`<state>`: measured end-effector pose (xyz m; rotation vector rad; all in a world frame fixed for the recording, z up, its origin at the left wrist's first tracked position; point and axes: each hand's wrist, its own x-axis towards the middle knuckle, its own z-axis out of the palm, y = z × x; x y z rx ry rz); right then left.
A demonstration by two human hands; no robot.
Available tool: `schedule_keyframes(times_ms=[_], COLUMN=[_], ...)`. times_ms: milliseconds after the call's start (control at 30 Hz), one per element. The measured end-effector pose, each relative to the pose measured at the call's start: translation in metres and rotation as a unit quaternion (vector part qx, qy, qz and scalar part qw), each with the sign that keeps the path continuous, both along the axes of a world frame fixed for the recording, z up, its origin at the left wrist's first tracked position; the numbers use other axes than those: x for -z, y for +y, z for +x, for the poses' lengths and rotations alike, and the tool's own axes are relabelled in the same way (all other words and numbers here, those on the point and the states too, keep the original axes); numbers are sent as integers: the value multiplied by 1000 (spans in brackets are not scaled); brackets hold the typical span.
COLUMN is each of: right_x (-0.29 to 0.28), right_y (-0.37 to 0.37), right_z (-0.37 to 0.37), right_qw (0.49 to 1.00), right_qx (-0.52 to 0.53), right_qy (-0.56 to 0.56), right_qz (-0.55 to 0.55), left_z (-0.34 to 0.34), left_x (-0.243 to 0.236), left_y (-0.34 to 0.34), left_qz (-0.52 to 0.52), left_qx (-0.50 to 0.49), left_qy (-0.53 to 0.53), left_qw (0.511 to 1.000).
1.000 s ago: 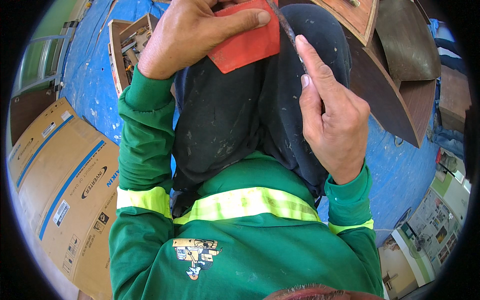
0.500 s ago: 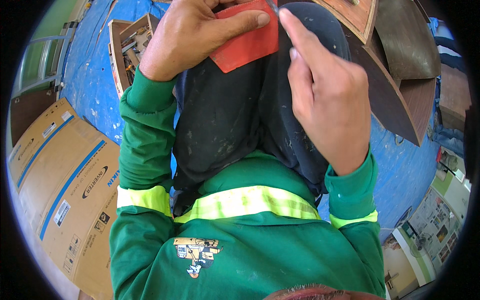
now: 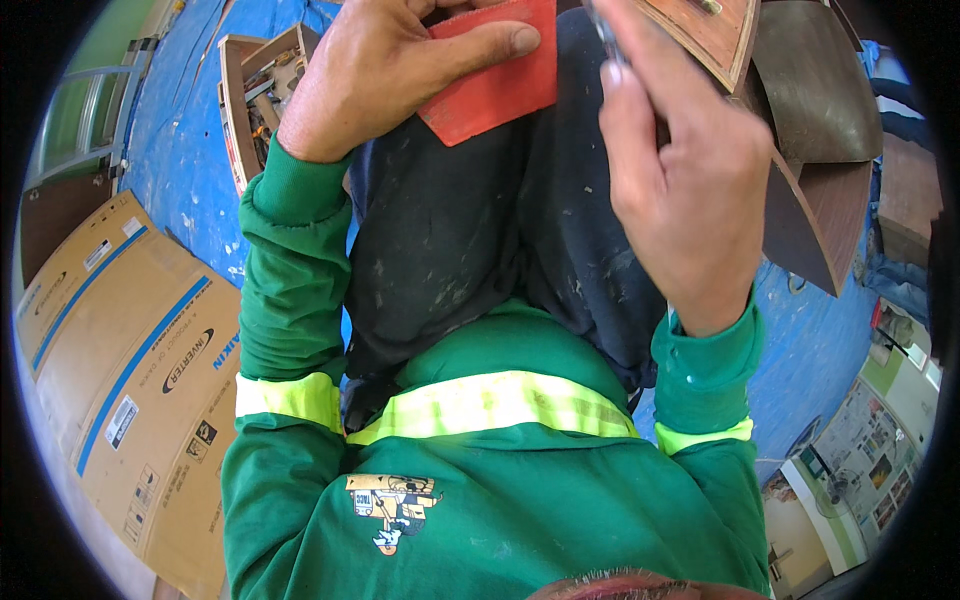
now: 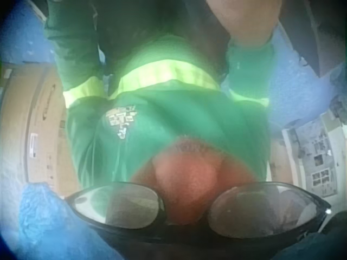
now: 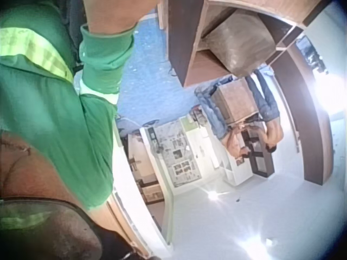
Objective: The person sits on the floor and sharpens a metal chisel using a red sanding block. They hold the sanding block in one hand and the chisel in the other, rubbing the blade against the abrasive surface repeatedly.
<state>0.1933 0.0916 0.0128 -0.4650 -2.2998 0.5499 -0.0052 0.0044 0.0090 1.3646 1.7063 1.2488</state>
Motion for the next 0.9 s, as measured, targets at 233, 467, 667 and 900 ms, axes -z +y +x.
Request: schedule_keyframes(times_ms=[233, 467, 667, 900], right_x=[22, 25, 26, 24], right_y=[-20, -20, -21, -22], right_z=[31, 32, 34, 33], right_qw=[994, 994, 994, 994], right_qx=[17, 9, 13, 16], right_qy=[-62, -78, -84, -91], right_qz=[-83, -72, -63, -63], left_z=[-3, 1, -6, 0], left_x=[5, -2, 13, -3], left_y=[4, 3, 6, 3], left_qz=[-21, -19, -21, -11], left_qx=[-4, -2, 1, 12], left_qy=[15, -9, 4, 14], left_qw=[1000, 1000, 1000, 1000])
